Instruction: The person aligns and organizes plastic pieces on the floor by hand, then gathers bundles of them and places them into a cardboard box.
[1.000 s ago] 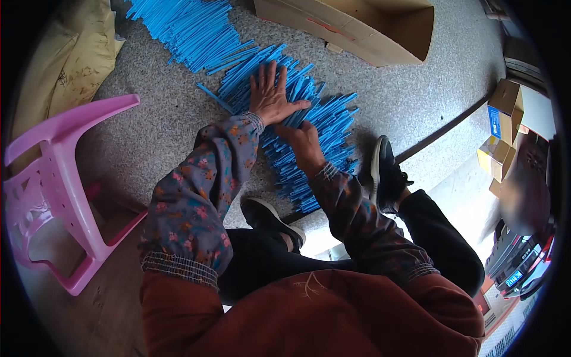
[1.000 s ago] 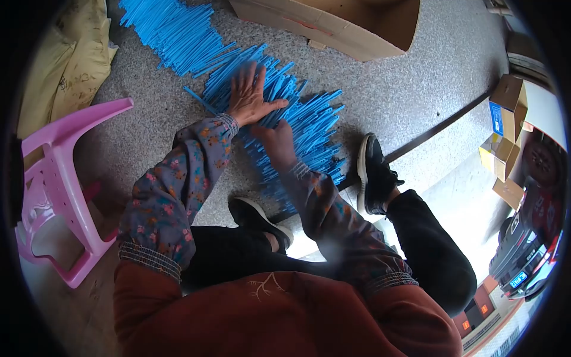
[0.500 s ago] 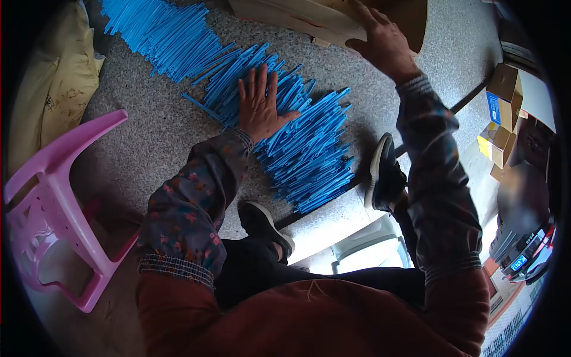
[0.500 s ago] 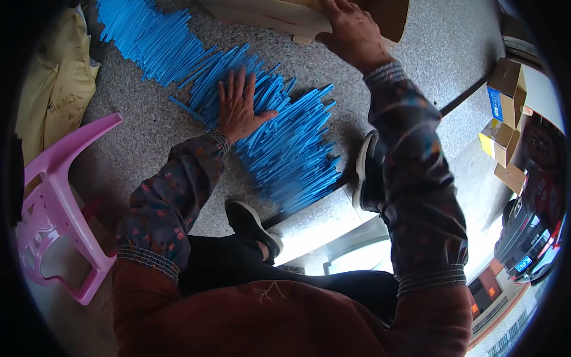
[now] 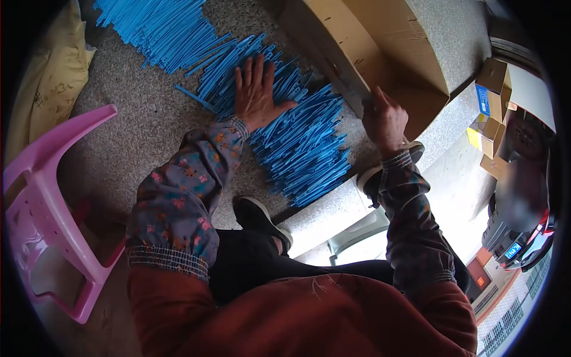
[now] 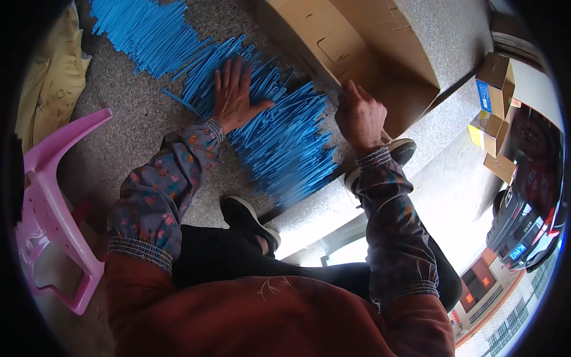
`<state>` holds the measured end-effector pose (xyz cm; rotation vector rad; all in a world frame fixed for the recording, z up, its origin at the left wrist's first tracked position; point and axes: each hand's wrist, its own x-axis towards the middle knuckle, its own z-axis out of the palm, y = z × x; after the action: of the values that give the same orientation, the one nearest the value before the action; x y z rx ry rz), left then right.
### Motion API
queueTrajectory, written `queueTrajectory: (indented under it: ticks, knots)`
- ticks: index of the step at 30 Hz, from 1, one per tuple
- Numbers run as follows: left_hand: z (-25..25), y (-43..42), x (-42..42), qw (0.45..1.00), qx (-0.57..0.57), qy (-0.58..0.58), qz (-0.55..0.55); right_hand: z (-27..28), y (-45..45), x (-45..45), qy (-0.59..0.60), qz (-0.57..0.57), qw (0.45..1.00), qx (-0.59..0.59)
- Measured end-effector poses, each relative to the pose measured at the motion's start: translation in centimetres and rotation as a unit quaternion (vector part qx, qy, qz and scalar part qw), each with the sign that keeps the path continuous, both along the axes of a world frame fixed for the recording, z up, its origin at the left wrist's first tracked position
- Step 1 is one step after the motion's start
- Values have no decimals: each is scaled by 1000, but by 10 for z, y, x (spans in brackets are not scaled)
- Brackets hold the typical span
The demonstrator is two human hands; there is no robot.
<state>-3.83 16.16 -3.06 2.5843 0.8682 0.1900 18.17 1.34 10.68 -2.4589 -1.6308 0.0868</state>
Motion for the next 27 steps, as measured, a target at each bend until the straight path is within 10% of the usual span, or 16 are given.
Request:
queueTrajectory:
  ticks: [13,16,20,27]
  knots:
    - [2,5,-23,999,-19,-17,27,9,-4,-48,34,-23,997,-62]
    - [1,16,-26,998,-9,-32,45,31,8,-54,-92,22,988,125]
    - [-6,36,-23,997,8,-28,75,28,-21,-100,302,-49,945,120]
    - [-21,53,-29,995,28,-12,92,-64,5,-111,159,67,985,1]
